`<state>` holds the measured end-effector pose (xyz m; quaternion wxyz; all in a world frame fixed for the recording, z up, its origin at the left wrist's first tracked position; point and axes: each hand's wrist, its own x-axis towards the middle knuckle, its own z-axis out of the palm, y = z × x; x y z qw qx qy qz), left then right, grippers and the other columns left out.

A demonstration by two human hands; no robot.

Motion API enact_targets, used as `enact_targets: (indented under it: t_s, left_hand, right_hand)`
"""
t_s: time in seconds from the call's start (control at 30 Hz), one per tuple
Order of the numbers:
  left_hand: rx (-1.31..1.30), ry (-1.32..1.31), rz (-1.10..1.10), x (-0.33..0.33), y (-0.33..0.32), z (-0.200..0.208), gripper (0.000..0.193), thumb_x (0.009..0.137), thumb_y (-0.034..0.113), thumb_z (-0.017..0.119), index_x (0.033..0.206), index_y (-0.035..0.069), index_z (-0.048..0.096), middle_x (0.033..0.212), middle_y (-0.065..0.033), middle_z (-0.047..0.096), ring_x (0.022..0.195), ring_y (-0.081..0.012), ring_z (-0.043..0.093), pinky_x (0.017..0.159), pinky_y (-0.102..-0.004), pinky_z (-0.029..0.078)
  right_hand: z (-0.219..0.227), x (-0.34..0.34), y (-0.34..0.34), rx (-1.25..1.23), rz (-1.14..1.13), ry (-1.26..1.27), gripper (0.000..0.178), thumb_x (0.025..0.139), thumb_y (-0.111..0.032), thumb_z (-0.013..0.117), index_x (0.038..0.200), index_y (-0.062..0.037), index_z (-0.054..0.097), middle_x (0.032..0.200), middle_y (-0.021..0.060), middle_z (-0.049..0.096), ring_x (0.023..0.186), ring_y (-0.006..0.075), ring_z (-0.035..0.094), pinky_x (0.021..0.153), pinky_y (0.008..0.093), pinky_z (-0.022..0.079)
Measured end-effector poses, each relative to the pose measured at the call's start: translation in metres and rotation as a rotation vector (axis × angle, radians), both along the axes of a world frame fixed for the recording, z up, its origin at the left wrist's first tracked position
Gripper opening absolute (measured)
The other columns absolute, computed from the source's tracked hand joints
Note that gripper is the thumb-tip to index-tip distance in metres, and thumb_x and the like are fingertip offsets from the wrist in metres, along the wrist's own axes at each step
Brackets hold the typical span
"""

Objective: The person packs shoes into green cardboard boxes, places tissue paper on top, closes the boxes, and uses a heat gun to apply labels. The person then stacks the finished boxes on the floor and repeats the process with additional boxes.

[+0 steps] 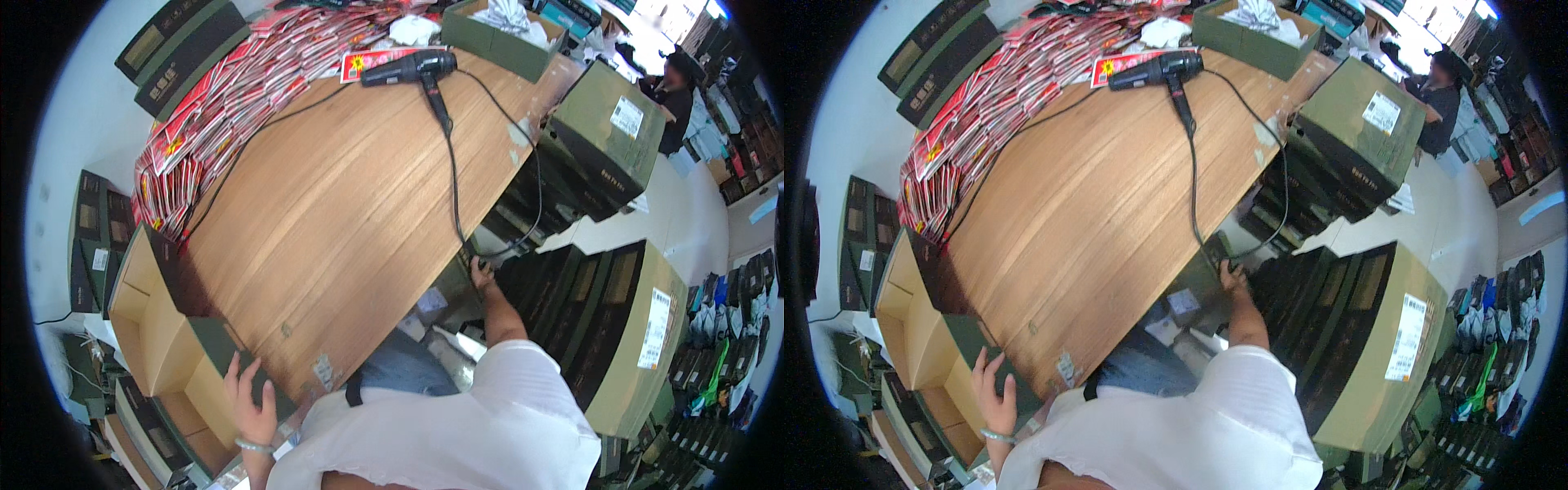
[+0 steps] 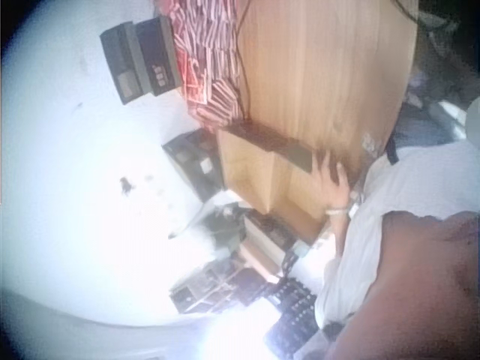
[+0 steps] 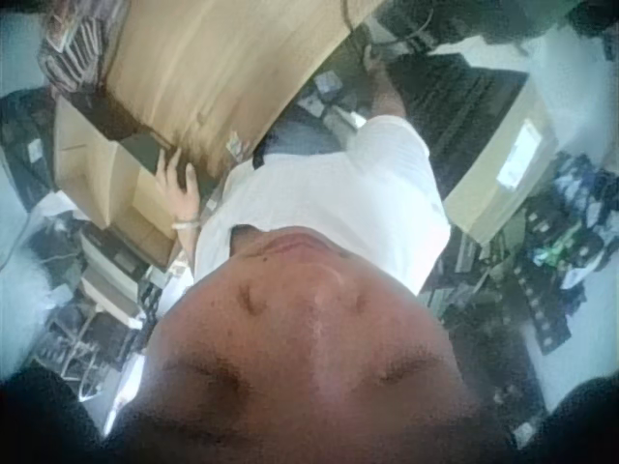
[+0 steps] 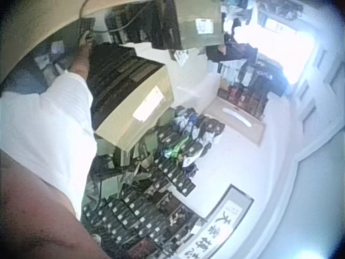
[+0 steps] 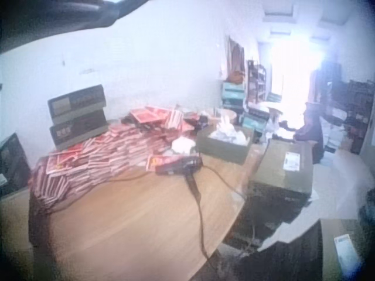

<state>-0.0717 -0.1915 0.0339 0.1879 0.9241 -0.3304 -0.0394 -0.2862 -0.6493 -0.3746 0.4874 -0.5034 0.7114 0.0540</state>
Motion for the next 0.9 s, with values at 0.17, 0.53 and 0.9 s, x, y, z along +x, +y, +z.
enact_targets:
  t_s: [0.17,0.53,0.9]
  left_hand:
    - [-0.031,0.037,0.049,-0.004,-0.001,-0.002,0.033,0.084,0.014,0.061,0.116,0.006,0.064,0.142,-0.0204,0.045,0.128,-0.0387,0.042,0.108,-0.0471,0.032]
    - [0.043,0.013,0.062,-0.002,-0.003,0.000,0.029,0.084,0.016,0.062,0.112,0.007,0.066,0.141,-0.0184,0.048,0.127,-0.0381,0.045,0.107,-0.0470,0.033]
    - [-0.030,0.020,0.033,-0.003,0.003,0.003,0.032,0.086,0.015,0.062,0.117,0.008,0.063,0.142,-0.0186,0.045,0.129,-0.0389,0.042,0.108,-0.0464,0.033]
  right_hand:
    - [0.009,0.025,-0.022,0.050,-0.079,0.231,0.101,0.082,-0.084,0.026,0.156,-0.0164,0.016,0.157,0.0175,0.021,0.144,0.0383,0.020,0.116,0.0525,0.019]
    - [0.012,-0.007,-0.026,0.080,0.183,-0.222,0.109,0.074,-0.079,0.050,0.153,-0.0121,0.016,0.157,0.0224,0.013,0.147,0.0359,0.009,0.119,0.0457,0.012]
    - [0.058,0.011,0.037,0.113,0.515,0.285,0.149,0.056,-0.056,0.087,0.148,-0.0294,-0.028,0.159,0.0249,-0.006,0.145,0.0482,0.010,0.113,0.0611,0.021]
